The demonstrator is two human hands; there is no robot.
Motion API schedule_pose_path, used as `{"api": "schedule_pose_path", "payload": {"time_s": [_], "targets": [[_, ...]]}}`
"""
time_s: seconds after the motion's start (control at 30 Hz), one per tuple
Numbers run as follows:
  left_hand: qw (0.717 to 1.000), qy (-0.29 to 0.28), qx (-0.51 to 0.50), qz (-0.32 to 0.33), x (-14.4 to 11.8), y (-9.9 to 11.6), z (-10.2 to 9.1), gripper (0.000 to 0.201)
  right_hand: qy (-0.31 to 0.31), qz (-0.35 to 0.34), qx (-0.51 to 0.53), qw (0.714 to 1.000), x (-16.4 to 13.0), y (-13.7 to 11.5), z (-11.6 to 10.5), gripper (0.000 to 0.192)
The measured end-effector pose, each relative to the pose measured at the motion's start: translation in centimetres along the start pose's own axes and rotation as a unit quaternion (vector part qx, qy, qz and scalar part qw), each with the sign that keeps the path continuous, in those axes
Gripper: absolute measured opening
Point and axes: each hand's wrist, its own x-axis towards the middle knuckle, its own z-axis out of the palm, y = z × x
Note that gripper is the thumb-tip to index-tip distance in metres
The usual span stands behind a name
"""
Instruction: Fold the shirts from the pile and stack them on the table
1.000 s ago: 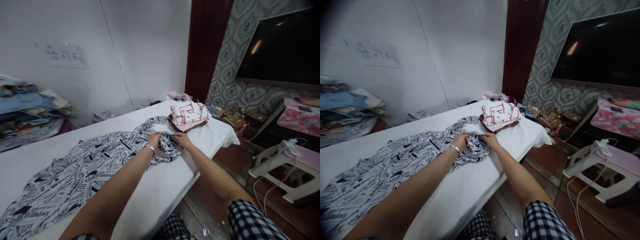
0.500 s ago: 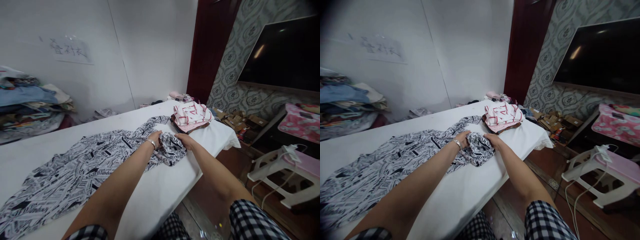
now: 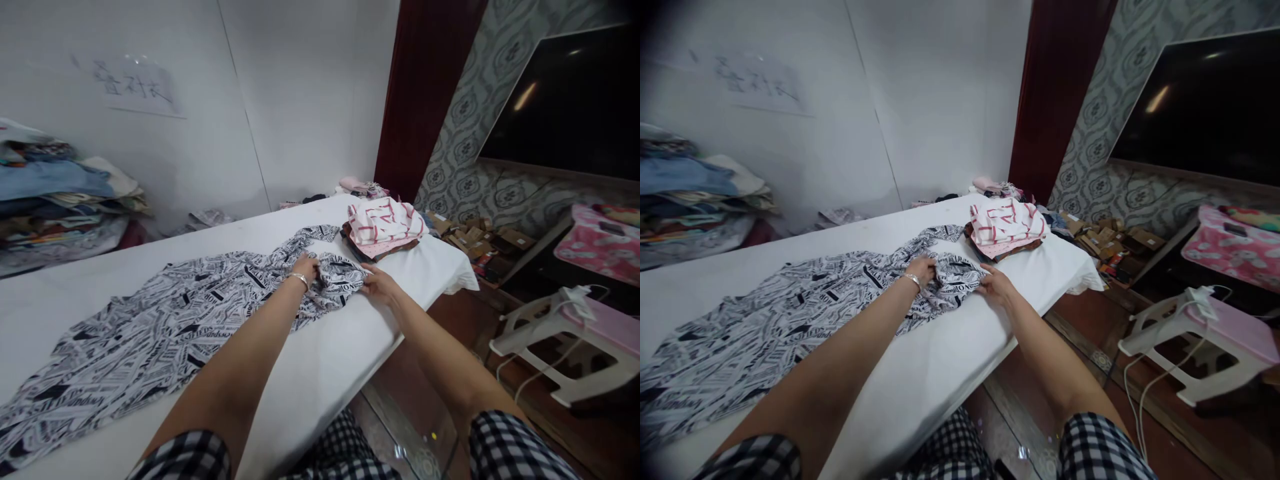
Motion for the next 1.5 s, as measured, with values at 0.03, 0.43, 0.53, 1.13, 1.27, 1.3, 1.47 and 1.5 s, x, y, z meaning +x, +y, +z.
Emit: {"api": "schedule_pose_path", "payload": {"time_s": [0.03, 0.43, 0.53, 1.13, 1.27, 1.3, 1.47, 1.5], "targets": [[0.999, 0.021, 0.038, 0.012, -0.2, 0.0, -0.4, 0.059, 0.009, 0.003, 0.008, 1.000, 0.0, 0.1, 0.1, 0.068], [0.769, 0.099, 0.588, 0.233, -3.0, 2.9, -1.6, 0.048, -0.018, 0.031, -0.065, 0.997, -0.1, 0.5, 0.0, 0.027], [0.705, 0.016, 0.642, 0.300, -3.4, 3.0, -1.3, 0.042, -0.027, 0.014, -0.074, 0.997, 0.1, 0.8, -0.1, 0.022], [0.635, -0.105, 0.708, 0.289, -5.6, 0.4, 0.8, 0.018, 0.001, 0.066, -0.163, 0.984, 0.9, 0.6, 0.9, 0.031], [0.587, -0.148, 0.679, 0.416, -8.1, -0.3, 1.0, 0.023, -0.010, 0.093, -0.178, 0.980, 1.5, 0.5, 0.8, 0.024], [0.557, -0.166, 0.670, 0.462, -8.6, -0.8, 1.0, 0.022, -0.012, 0.099, -0.175, 0.979, 1.6, 0.5, 0.7, 0.023], [0.421, -0.204, 0.642, 0.607, -10.2, -2.9, 0.0, 0.023, -0.029, 0.106, -0.141, 0.984, 1.6, 0.6, 0.5, 0.010], [0.412, -0.201, 0.642, 0.614, -10.3, -3.2, -0.2, 0.022, -0.034, 0.099, -0.134, 0.985, 1.4, 0.6, 0.5, 0.003]]}}
